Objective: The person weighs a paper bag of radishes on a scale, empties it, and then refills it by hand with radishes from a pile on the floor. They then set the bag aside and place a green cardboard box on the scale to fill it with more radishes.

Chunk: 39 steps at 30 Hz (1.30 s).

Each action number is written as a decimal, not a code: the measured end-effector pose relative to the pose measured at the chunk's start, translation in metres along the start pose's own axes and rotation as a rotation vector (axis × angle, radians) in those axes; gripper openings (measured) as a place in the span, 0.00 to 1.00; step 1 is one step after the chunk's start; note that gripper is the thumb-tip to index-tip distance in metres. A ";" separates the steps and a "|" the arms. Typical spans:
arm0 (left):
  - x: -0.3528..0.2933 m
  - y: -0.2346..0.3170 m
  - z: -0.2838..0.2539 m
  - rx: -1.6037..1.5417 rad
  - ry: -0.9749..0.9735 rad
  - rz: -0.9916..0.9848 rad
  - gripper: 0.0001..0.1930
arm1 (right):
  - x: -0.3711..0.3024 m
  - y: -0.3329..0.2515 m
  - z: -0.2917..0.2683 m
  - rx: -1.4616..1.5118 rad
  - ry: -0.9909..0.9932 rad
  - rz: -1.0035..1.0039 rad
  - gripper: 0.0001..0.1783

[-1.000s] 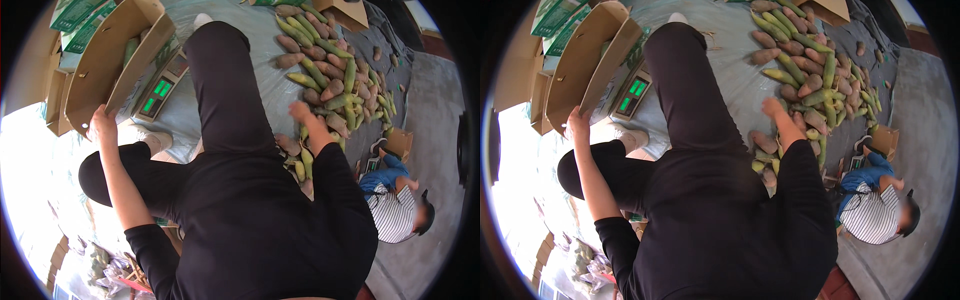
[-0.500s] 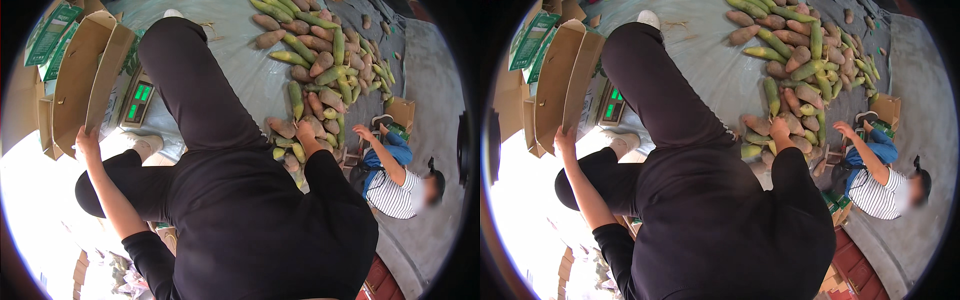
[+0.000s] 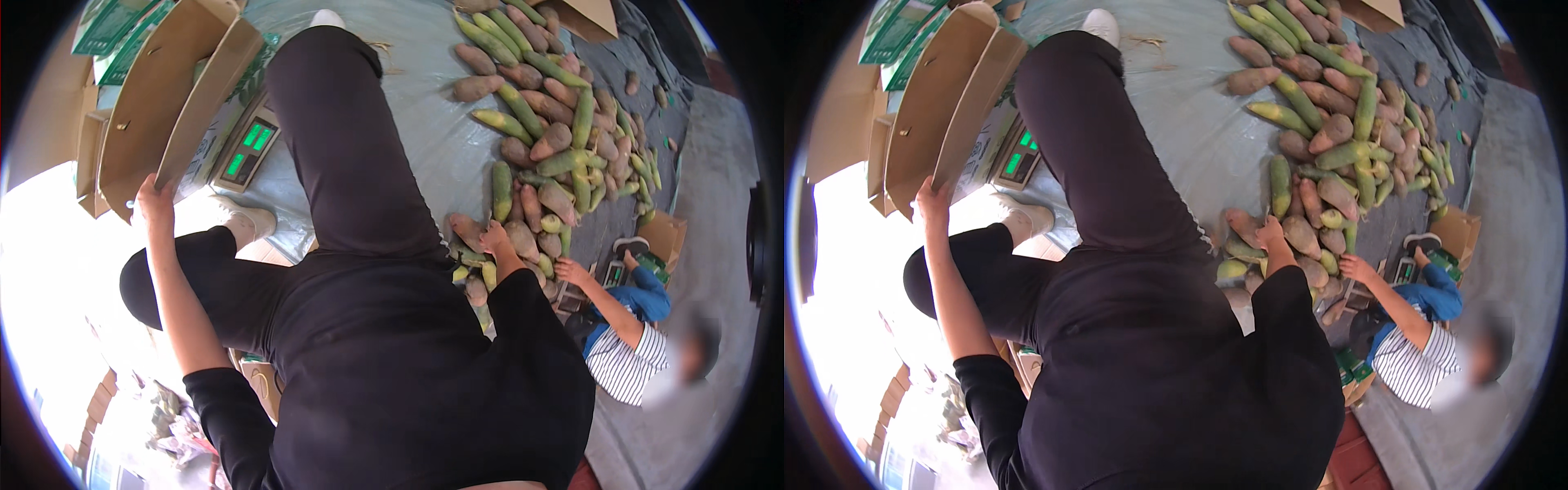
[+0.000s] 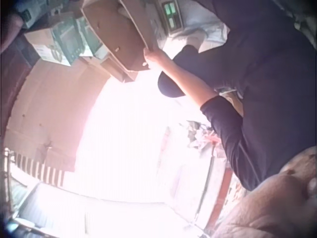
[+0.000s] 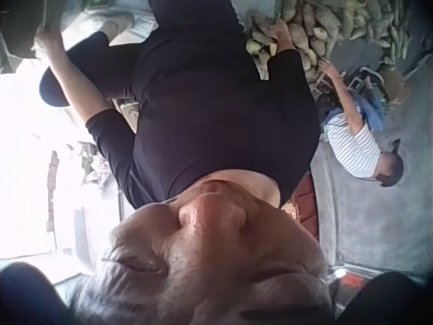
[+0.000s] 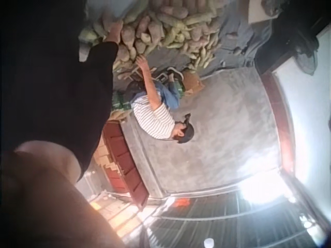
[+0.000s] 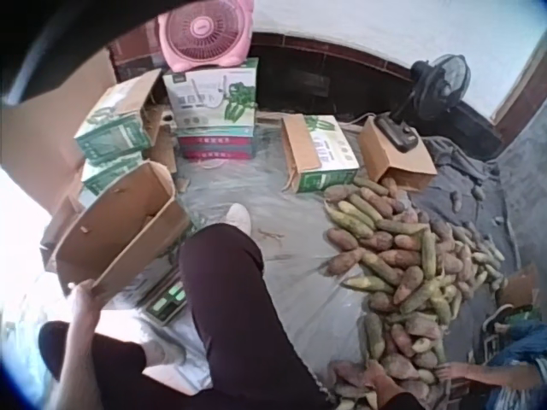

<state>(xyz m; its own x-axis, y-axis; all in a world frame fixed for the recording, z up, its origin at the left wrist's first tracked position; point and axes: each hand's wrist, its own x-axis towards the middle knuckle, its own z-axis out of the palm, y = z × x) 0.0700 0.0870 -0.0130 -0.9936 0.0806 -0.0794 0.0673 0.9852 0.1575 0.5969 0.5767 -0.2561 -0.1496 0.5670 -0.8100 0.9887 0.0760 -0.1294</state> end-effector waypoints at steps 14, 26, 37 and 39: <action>0.001 0.026 0.013 0.113 -0.086 -0.024 0.11 | 0.043 0.067 -0.033 -0.066 0.207 -0.489 0.09; -0.020 0.037 -0.021 0.197 -0.050 -0.052 0.09 | -0.024 -0.097 -0.103 0.190 0.366 -0.505 0.12; -0.021 0.033 -0.024 0.188 -0.052 -0.053 0.05 | -0.202 -0.367 -0.170 0.331 0.441 -0.980 0.16; -0.022 0.038 -0.029 0.174 -0.062 -0.056 0.05 | -0.253 -0.423 -0.183 0.349 0.394 -1.102 0.17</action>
<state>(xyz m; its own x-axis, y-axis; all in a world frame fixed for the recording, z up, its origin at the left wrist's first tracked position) 0.0923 0.1184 0.0231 -0.9891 0.0289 -0.1443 0.0323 0.9993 -0.0210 0.2189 0.5516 0.1080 -0.8320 0.5524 0.0517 0.2690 0.4831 -0.8332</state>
